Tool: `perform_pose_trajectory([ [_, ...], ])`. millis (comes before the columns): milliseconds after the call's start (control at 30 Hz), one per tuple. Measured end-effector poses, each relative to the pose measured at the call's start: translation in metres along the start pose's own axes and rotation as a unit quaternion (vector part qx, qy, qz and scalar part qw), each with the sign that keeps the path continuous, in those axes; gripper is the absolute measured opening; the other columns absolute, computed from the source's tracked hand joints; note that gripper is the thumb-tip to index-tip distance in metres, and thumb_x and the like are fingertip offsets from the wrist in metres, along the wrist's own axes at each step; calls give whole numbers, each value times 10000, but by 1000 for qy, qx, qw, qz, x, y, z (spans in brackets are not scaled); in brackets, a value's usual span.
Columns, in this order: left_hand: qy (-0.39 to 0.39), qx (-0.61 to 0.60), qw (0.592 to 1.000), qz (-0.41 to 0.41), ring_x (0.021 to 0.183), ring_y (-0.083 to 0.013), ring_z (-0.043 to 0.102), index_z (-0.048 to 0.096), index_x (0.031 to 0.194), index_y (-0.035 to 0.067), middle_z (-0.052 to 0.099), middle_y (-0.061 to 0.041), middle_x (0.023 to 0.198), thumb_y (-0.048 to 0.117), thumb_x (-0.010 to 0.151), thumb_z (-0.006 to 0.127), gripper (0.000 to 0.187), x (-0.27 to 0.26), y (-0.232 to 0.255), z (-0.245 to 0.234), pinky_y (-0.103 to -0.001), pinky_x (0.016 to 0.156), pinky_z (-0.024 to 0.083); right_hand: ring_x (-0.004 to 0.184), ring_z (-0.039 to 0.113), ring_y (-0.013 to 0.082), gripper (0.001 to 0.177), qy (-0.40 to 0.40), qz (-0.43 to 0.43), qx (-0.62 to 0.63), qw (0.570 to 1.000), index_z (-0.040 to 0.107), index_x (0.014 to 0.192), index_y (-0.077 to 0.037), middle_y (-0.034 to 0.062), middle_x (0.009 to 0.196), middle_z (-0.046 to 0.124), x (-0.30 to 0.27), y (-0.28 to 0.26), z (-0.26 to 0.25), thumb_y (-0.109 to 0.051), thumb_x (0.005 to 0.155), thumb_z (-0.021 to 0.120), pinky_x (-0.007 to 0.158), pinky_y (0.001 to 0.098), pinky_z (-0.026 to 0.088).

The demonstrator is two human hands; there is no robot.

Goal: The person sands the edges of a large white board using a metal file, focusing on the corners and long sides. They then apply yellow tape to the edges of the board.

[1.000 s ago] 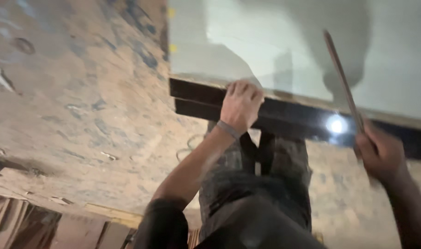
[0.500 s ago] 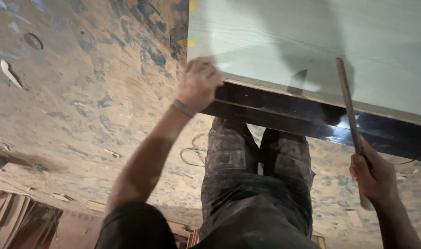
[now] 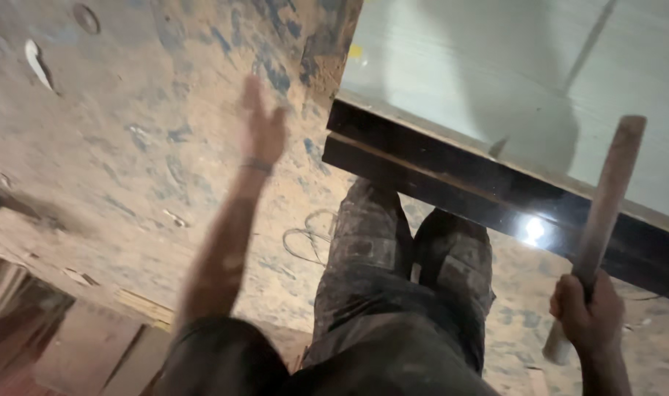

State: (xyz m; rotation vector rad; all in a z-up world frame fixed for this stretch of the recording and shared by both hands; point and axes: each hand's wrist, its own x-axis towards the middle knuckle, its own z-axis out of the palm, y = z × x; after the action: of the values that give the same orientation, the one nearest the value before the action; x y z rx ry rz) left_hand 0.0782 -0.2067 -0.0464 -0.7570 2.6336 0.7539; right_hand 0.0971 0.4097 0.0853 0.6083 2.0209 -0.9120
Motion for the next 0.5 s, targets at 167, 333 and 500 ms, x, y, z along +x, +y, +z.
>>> perform_pose_trajectory([
  [167, -123, -210, 964, -107, 1371, -344, 479, 337, 1595, 140, 388, -159, 1649, 287, 1019, 618, 658, -30, 88, 50, -430, 1128, 418, 655, 651, 145, 196, 0, -86, -114, 990, 635, 973, 36, 79, 720, 672, -7, -47, 8, -145, 1040, 602, 627, 307, 510],
  [333, -85, -251, 964, 13, 1497, -334, 376, 298, 1610, 63, 412, -169, 1630, 263, 1015, 586, 691, -68, 88, 42, -437, 1200, 375, 642, 638, 169, 205, -43, -122, -215, 968, 687, 1117, 8, 98, 781, 631, 4, -93, -4, -138, 1001, 602, 606, 319, 502],
  [500, 12, -71, 996, 49, 1497, -361, 359, 459, 1499, -8, 451, -186, 1581, 209, 999, 629, 571, -101, 51, 36, -468, 1228, 306, 637, 642, 172, 470, -87, -212, -348, 909, 537, 1456, -12, 119, 869, 646, 43, -179, 9, -147, 1009, 591, 547, 318, 524],
])
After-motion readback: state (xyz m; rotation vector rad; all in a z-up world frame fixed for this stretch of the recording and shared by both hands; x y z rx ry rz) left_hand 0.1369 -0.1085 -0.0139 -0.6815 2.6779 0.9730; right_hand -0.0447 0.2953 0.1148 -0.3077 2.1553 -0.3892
